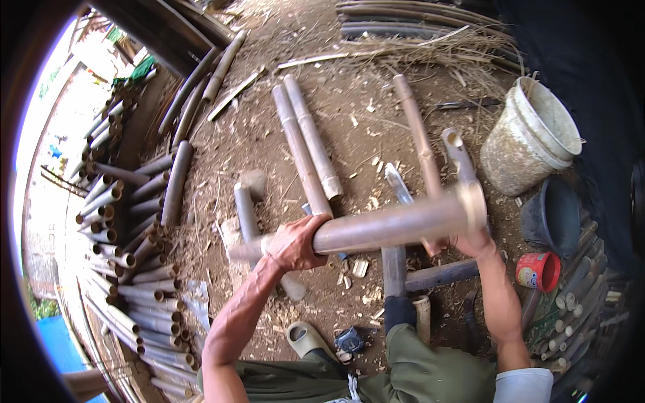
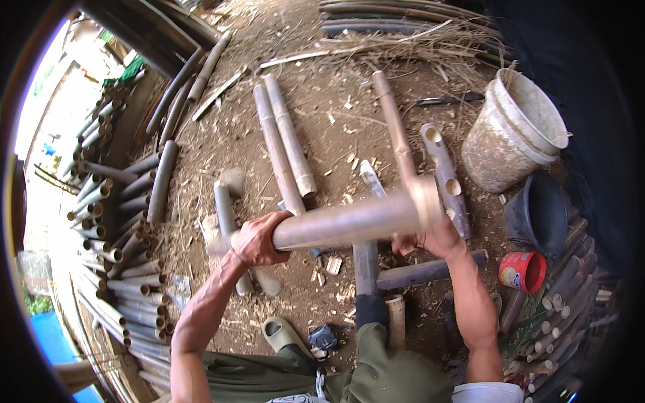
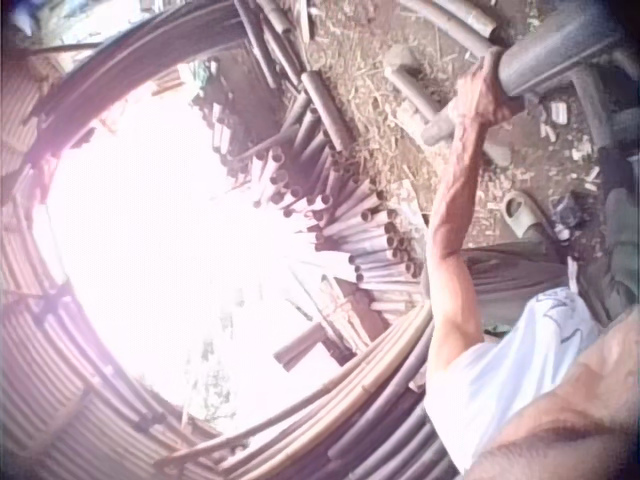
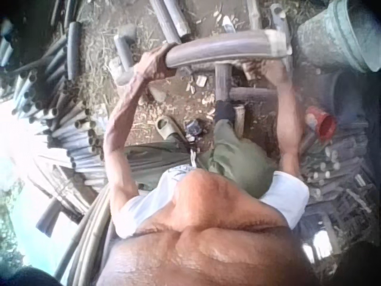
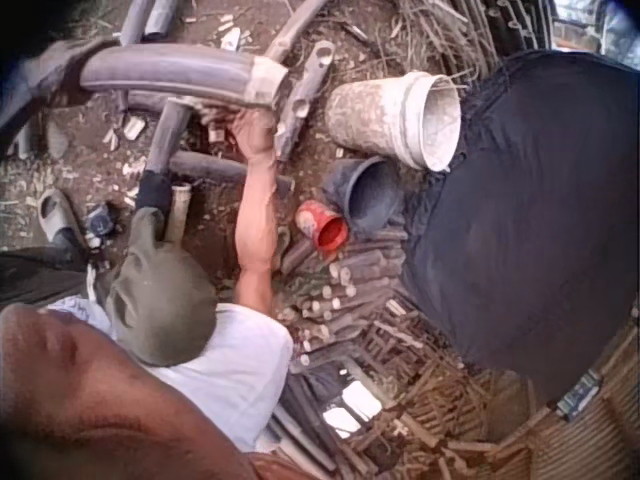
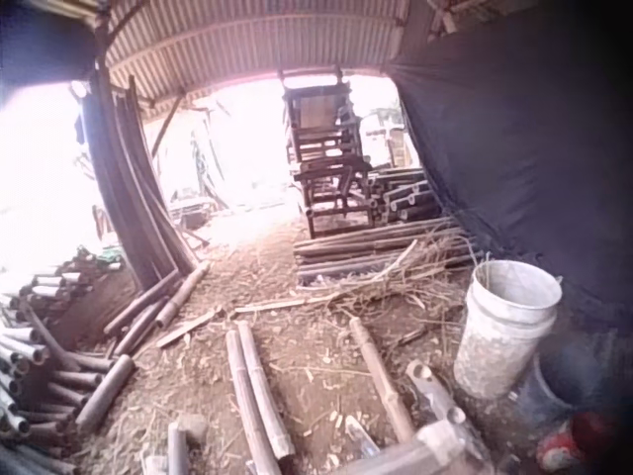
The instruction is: The person uses a knife and a mallet to carve a hole into a bamboo pole and fits another bamboo piece into it to create a joint.
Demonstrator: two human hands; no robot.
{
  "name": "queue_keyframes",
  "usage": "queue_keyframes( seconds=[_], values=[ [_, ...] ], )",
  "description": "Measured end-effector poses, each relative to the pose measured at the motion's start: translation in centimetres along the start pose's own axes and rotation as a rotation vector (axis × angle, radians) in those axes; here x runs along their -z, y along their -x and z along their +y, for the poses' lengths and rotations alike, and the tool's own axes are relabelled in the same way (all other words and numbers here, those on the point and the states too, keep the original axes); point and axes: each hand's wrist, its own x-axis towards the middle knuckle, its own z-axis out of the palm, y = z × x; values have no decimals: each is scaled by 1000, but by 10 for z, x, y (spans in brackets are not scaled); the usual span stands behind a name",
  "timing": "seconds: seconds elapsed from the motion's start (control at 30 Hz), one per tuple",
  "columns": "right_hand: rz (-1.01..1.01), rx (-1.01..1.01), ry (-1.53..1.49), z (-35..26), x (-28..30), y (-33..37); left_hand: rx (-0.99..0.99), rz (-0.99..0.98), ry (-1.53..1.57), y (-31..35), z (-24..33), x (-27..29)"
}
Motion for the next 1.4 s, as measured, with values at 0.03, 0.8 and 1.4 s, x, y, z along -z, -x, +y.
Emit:
queue_keyframes(
  seconds=[0.03, 0.8, 1.4],
  values=[
    [377, -65, 309, 2, 3, -4, 56, 63, 60, -5, 14, 2],
    [1022, -268, 1072, 70, -2, -11, 245, 638, 1005, 12, 75, -56],
    [1159, 235, 743, 35, -46, 93, -414, 897, 1035, 58, 120, -24]
  ],
)
